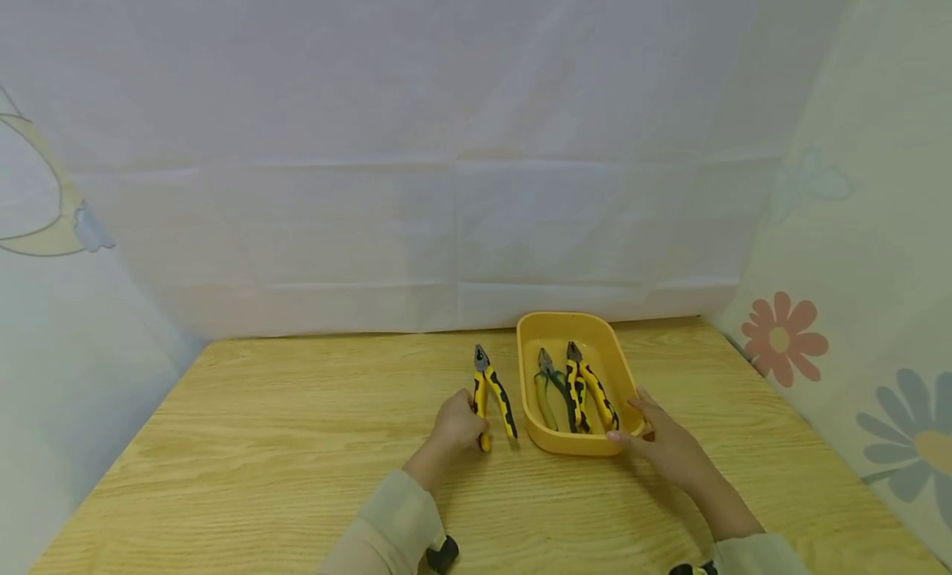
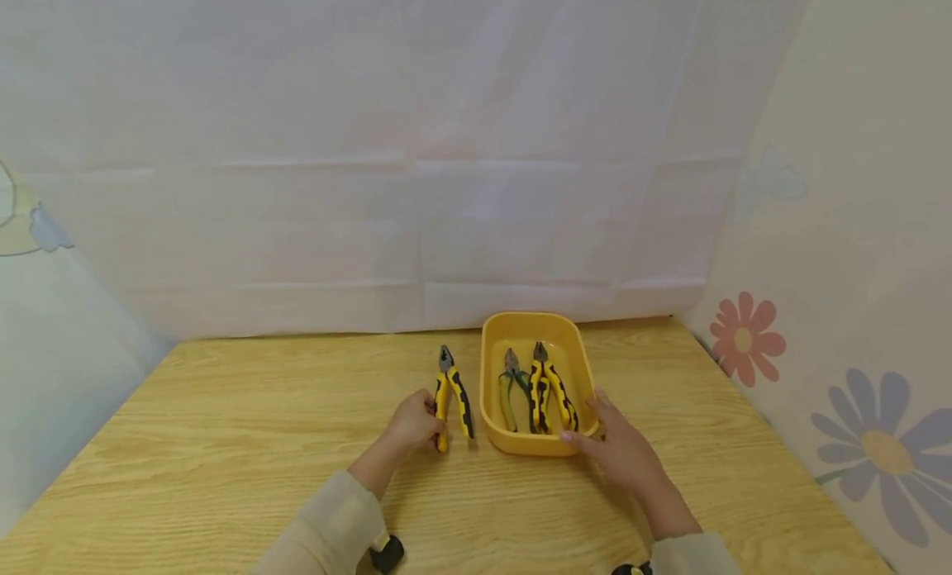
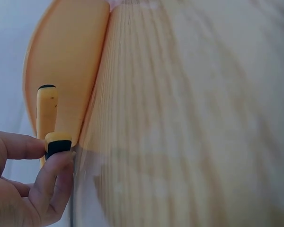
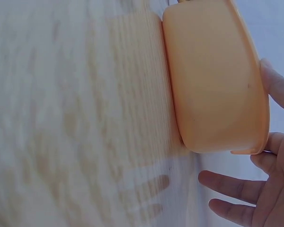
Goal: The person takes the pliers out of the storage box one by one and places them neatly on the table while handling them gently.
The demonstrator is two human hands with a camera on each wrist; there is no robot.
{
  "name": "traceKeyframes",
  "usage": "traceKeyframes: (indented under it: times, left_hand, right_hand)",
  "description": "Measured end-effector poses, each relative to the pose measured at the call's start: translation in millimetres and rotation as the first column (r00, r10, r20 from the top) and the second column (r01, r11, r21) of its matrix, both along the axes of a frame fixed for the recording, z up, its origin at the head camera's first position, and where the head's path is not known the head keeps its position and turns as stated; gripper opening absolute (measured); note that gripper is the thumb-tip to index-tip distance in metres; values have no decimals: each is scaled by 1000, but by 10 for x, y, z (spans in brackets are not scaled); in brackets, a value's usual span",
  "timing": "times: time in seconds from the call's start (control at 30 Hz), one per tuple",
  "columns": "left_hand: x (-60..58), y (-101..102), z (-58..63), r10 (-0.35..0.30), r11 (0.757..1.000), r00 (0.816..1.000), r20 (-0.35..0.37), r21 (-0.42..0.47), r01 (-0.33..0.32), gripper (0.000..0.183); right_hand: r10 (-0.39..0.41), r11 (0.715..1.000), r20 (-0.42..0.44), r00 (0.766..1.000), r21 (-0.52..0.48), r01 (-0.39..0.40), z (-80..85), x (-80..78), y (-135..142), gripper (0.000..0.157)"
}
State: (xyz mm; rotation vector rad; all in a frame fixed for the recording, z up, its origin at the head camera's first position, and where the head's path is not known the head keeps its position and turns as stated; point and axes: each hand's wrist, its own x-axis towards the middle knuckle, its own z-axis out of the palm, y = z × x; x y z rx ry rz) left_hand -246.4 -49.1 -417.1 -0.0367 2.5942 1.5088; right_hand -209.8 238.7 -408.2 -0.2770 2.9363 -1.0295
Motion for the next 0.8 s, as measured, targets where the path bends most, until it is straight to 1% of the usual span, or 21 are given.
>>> traceKeyframes:
  times: [0.2,0.27,0.47,0.67,0.8]
  left_hand:
    - [-19,-2,-17,10,998,1000,-6,-65,-10,23]
    - [-29,-2,-23,10,997,1000,-3,-75,-10,23]
    - [-46,-10,-38,8,998,1000,25,-60,-6,24]
    - [-80,6,-53,19,997,998,52,-69,-16,26]
    - [-88,14,-51,22,996,999,48,-87,-18,24]
  right_hand:
    - [1,1000,-2,1000,-13,-1,12,18,-4,76]
    - [-1,1000,0,1000,-13,1,21,21,-10,76]
    - [-12,1000,23,1000,-16,13,24,11,-16,78]
    - [-9,1000,9,1000,-12,9,22,15,-14,77]
    - [-10,1000,1,1000,-5,10,5,-2,-6,78]
